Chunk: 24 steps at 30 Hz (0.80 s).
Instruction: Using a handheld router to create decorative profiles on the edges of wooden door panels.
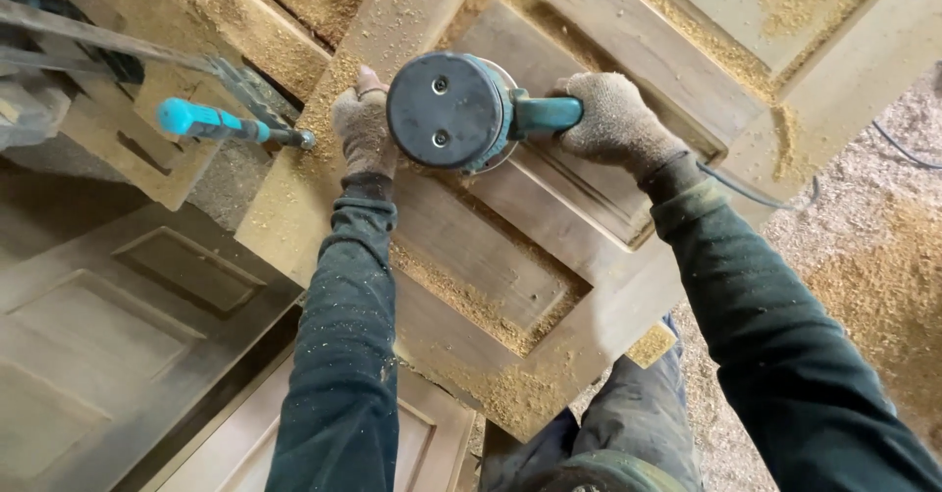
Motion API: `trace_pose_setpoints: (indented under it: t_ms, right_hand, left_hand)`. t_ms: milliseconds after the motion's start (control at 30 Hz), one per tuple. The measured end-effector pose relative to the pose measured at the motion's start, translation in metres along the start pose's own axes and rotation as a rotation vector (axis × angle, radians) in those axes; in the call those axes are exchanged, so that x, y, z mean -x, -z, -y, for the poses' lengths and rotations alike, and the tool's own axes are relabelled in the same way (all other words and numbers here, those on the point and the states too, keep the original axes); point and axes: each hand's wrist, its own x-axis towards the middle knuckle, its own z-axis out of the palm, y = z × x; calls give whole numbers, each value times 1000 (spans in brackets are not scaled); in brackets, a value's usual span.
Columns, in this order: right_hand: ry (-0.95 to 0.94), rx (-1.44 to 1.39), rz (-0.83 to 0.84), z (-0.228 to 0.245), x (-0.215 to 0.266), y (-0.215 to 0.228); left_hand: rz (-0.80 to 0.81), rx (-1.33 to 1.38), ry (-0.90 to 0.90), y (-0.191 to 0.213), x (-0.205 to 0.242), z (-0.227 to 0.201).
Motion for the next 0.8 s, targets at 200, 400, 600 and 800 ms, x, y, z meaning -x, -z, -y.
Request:
trace_pose_setpoints:
  t_ms: [200,400,600,800]
  right_hand:
    - [199,-61,-51,39,-20,24]
    - [261,-50,-74,44,-49,15]
    - [279,-37,-76,49,-75,9]
    - [284,-56,-91,63,-76,14]
  left_hand:
    - [-34,72,-182,-2,-61,22]
    - [60,305,-171,13,-77,13]
    - [-36,105,-206,17,-113,12]
    - [-16,137,-205,20,-118,11]
